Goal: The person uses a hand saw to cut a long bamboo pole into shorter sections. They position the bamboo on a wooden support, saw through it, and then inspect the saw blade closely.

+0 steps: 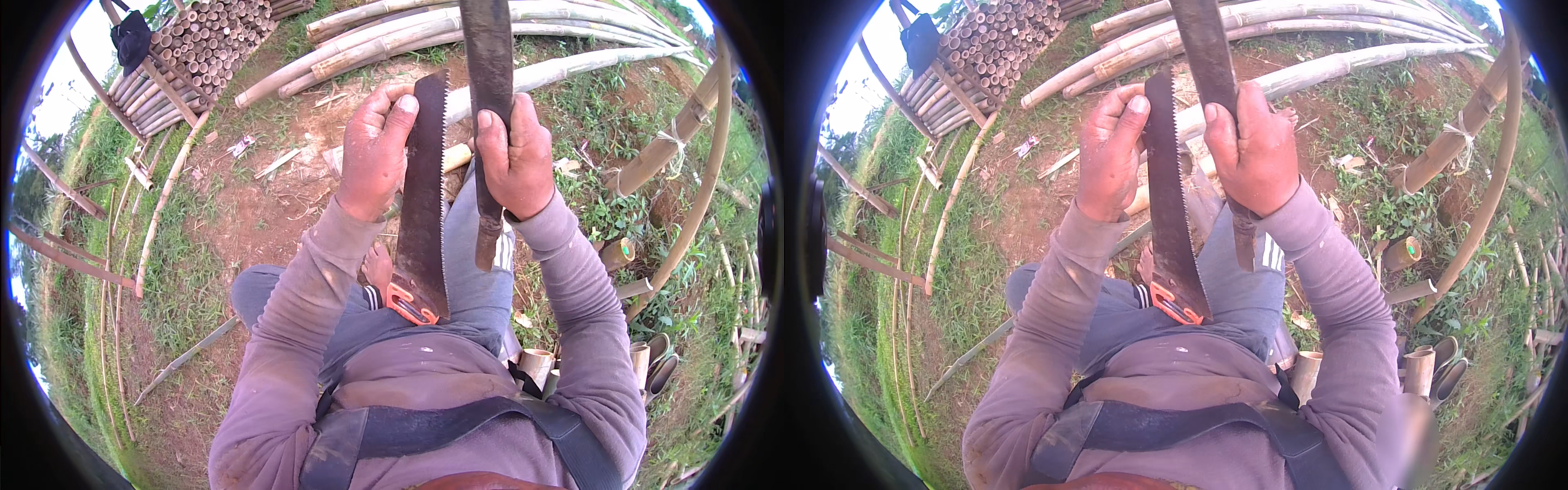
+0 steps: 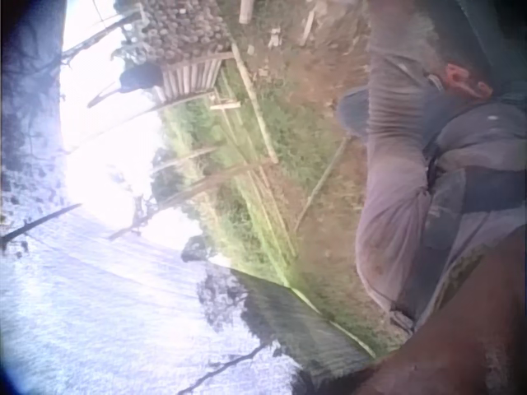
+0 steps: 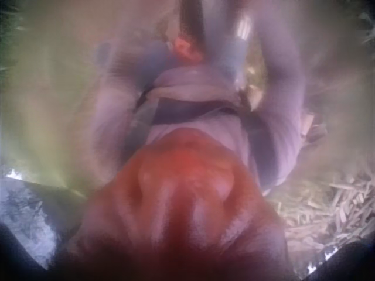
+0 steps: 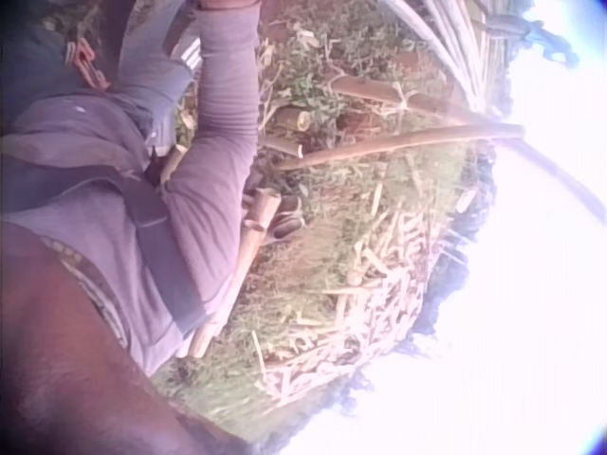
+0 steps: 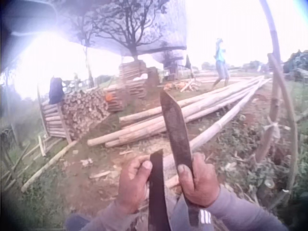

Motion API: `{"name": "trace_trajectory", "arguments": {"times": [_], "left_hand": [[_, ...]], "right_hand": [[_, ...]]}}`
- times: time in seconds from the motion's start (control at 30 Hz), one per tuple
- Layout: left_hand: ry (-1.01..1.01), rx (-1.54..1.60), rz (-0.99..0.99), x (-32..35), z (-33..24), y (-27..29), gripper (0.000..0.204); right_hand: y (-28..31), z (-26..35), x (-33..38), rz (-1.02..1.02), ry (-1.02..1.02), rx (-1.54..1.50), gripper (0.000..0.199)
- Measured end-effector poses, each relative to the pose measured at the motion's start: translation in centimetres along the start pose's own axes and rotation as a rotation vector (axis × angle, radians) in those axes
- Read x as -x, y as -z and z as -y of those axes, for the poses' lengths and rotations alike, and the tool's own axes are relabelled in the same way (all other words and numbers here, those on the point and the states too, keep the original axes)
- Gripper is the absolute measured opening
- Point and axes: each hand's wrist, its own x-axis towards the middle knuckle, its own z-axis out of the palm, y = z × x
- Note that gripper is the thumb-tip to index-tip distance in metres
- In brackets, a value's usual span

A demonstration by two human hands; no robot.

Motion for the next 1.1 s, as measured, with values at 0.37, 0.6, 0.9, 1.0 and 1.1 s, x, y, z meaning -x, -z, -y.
{"name": "trace_trajectory", "arguments": {"times": [0.37, 0.6, 0.9, 1.0, 1.1], "left_hand": [[0.561, 0.020, -0.263, 12.1, 18.2, 12.4, 0.022], [0.568, 0.023, -0.270, 11.2, 21.9, 8.8, 0.020], [0.541, 0.510, -0.311, -2.5, 13.0, 5.0, 0.037], [0.404, 0.509, -0.260, -8.3, 10.7, 4.4, 0.037], [0.418, 0.541, -0.114, -11.4, 5.1, 1.2, 0.031]], "right_hand": [[15.3, -22.8, 13.9, -0.502, -0.734, 0.286, 0.027], [22.5, -31.6, 29.7, -0.178, -1.202, 0.707, 0.041], [9.9, -11.0, 13.7, 0.179, -0.602, -0.143, 0.051], [4.6, -2.2, 7.9, 0.219, -0.129, -0.287, 0.064], [0.1, 1.4, 2.7, -0.030, -0.010, -0.321, 0.059]]}}
